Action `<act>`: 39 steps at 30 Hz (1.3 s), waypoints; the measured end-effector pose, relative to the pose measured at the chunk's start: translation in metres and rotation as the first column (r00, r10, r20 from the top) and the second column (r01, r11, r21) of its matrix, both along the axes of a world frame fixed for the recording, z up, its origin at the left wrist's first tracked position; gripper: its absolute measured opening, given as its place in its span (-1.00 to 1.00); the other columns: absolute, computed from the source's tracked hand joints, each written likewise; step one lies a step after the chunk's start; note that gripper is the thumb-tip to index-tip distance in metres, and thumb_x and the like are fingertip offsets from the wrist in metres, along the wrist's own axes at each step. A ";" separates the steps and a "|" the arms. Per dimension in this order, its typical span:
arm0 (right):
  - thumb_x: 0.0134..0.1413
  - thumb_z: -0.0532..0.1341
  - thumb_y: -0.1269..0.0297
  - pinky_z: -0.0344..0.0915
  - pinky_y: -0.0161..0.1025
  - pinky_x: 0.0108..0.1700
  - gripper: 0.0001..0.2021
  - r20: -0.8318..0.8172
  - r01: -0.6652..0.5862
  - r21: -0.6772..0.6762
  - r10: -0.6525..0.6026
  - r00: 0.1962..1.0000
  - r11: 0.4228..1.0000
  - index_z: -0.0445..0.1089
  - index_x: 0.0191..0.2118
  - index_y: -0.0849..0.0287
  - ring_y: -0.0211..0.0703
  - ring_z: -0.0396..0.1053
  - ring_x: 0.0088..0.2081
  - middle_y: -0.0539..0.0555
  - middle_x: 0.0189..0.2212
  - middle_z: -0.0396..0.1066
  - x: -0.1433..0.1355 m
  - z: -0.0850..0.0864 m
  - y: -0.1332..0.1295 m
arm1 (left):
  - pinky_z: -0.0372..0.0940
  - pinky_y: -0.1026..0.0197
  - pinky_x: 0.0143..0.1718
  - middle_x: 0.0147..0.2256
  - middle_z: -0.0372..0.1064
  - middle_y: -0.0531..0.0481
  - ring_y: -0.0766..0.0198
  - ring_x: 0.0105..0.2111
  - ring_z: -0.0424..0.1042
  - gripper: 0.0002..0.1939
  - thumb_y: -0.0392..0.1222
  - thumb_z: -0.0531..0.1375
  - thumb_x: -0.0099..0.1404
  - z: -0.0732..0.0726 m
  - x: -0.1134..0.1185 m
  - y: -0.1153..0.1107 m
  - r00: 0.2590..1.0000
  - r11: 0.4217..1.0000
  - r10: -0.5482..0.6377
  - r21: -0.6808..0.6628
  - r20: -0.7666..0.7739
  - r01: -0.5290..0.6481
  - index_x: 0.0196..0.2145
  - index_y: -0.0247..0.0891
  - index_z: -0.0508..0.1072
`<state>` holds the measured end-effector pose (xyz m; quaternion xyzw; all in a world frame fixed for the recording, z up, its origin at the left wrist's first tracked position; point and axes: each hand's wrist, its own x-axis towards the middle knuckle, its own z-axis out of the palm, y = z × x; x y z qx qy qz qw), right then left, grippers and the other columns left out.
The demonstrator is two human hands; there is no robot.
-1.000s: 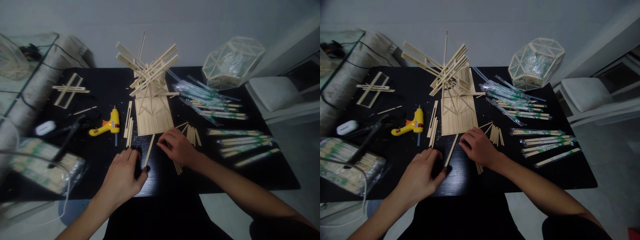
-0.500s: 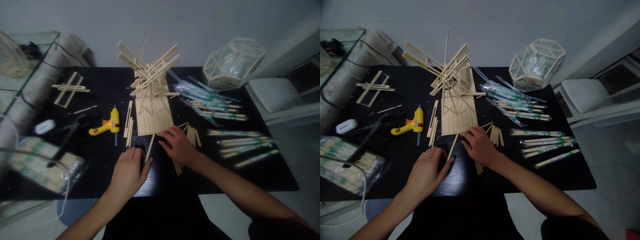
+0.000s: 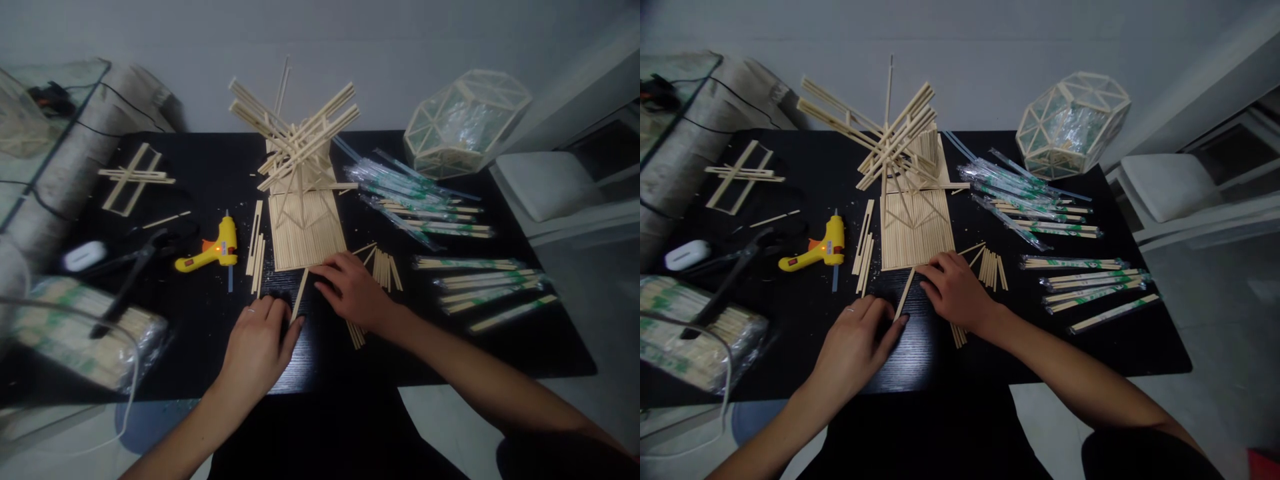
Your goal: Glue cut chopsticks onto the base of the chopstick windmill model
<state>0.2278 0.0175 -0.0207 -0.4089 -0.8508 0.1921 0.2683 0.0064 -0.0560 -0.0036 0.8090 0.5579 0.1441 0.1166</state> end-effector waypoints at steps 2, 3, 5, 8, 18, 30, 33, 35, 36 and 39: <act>0.38 0.22 0.38 0.39 0.10 0.11 -0.80 0.005 0.001 0.005 -0.001 1.000 1.000 0.53 0.02 0.19 0.05 0.39 -0.06 0.20 -0.12 0.45 0.000 0.000 0.000 | 0.30 0.03 -0.24 -0.34 0.36 -0.04 0.10 -0.31 0.39 -0.77 -0.08 0.10 0.55 0.000 0.000 0.000 1.000 1.000 -0.001 -0.001 0.002 0.001 -0.27 -0.23 0.38; 0.38 0.22 0.38 0.39 0.09 0.10 -0.81 0.009 0.002 0.010 -0.002 1.000 1.000 0.53 0.01 0.20 0.06 0.39 -0.06 0.20 -0.13 0.45 -0.001 0.000 0.000 | 0.29 0.03 -0.24 -0.34 0.36 -0.04 0.10 -0.30 0.39 -0.77 -0.09 0.11 0.55 -0.001 -0.001 0.000 1.000 1.000 -0.003 -0.001 0.004 0.003 -0.27 -0.23 0.38; 0.37 0.23 0.38 0.38 0.09 0.10 -0.83 0.012 0.005 0.018 -0.005 1.000 1.000 0.54 -0.02 0.23 0.06 0.39 -0.07 0.21 -0.14 0.45 -0.001 -0.001 0.000 | 0.28 0.04 -0.24 -0.34 0.35 -0.03 0.09 -0.30 0.39 -0.78 -0.09 0.12 0.54 -0.001 -0.001 -0.001 1.000 1.000 -0.006 -0.004 0.011 0.006 -0.26 -0.23 0.38; 0.36 0.24 0.39 0.38 0.07 0.11 -0.84 -0.003 0.014 0.028 -0.014 1.000 1.000 0.53 -0.03 0.27 0.06 0.39 -0.08 0.21 -0.15 0.46 -0.002 -0.001 0.000 | 0.27 0.04 -0.24 -0.34 0.35 -0.03 0.10 -0.30 0.39 -0.79 -0.10 0.12 0.54 -0.001 -0.003 -0.002 1.000 1.000 -0.009 -0.007 0.028 0.009 -0.25 -0.23 0.38; 0.38 0.21 0.37 0.40 0.06 0.08 -0.83 -0.012 0.038 0.020 -0.037 0.999 0.999 0.52 -0.01 0.19 0.06 0.40 -0.08 0.19 -0.15 0.46 -0.003 -0.001 0.000 | 0.26 0.03 -0.24 -0.35 0.36 -0.04 0.09 -0.33 0.38 -0.79 -0.14 0.10 0.55 0.003 -0.004 -0.007 1.000 1.000 -0.001 -0.010 0.007 0.001 -0.28 -0.23 0.37; 0.38 0.21 0.38 0.40 0.07 0.07 -0.82 -0.008 0.037 0.014 -0.037 0.999 0.999 0.52 0.00 0.20 0.06 0.40 -0.09 0.20 -0.15 0.46 -0.002 -0.002 -0.001 | 0.20 0.02 -0.26 -0.34 0.39 -0.08 0.06 -0.32 0.37 -0.84 -0.21 0.09 0.51 0.004 -0.010 -0.010 0.994 0.994 0.012 0.105 -0.106 -0.001 -0.25 -0.24 0.39; 0.38 0.22 0.38 0.40 0.08 0.08 -0.81 -0.009 0.035 0.018 -0.035 0.999 0.999 0.53 0.00 0.23 0.06 0.40 -0.09 0.21 -0.14 0.46 -0.002 -0.002 -0.001 | 0.20 0.01 -0.26 -0.35 0.40 -0.06 0.07 -0.33 0.38 -0.85 -0.21 0.10 0.51 0.005 -0.012 -0.009 0.994 0.992 0.001 0.129 -0.106 0.013 -0.26 -0.23 0.39; 0.38 0.22 0.38 0.41 0.07 0.07 -0.81 -0.009 0.038 0.015 -0.037 0.999 0.999 0.53 0.00 0.22 0.06 0.39 -0.09 0.21 -0.14 0.46 -0.002 -0.003 -0.001 | 0.20 0.02 -0.26 -0.35 0.41 -0.05 0.09 -0.34 0.38 -0.85 -0.20 0.11 0.51 0.007 -0.015 -0.009 0.995 0.989 -0.004 0.145 -0.098 0.019 -0.26 -0.23 0.39; 0.38 0.22 0.38 0.41 0.07 0.06 -0.81 -0.010 0.038 0.012 -0.038 0.999 0.999 0.53 0.00 0.21 0.06 0.39 -0.09 0.21 -0.14 0.46 -0.001 -0.003 -0.001 | 0.21 0.02 -0.26 -0.36 0.41 -0.05 0.09 -0.35 0.38 -0.85 -0.20 0.11 0.51 0.007 -0.016 -0.009 0.996 0.988 -0.010 0.151 -0.092 0.024 -0.26 -0.22 0.39; 0.38 0.22 0.38 0.40 0.07 0.06 -0.82 -0.013 0.039 0.006 -0.039 0.999 0.999 0.53 0.00 0.19 0.05 0.39 -0.10 0.20 -0.15 0.46 -0.001 -0.004 -0.001 | 0.23 0.04 -0.25 -0.36 0.42 -0.03 0.12 -0.35 0.39 -0.85 -0.19 0.12 0.51 0.008 -0.019 -0.009 0.997 0.986 -0.028 0.164 -0.073 0.040 -0.26 -0.22 0.40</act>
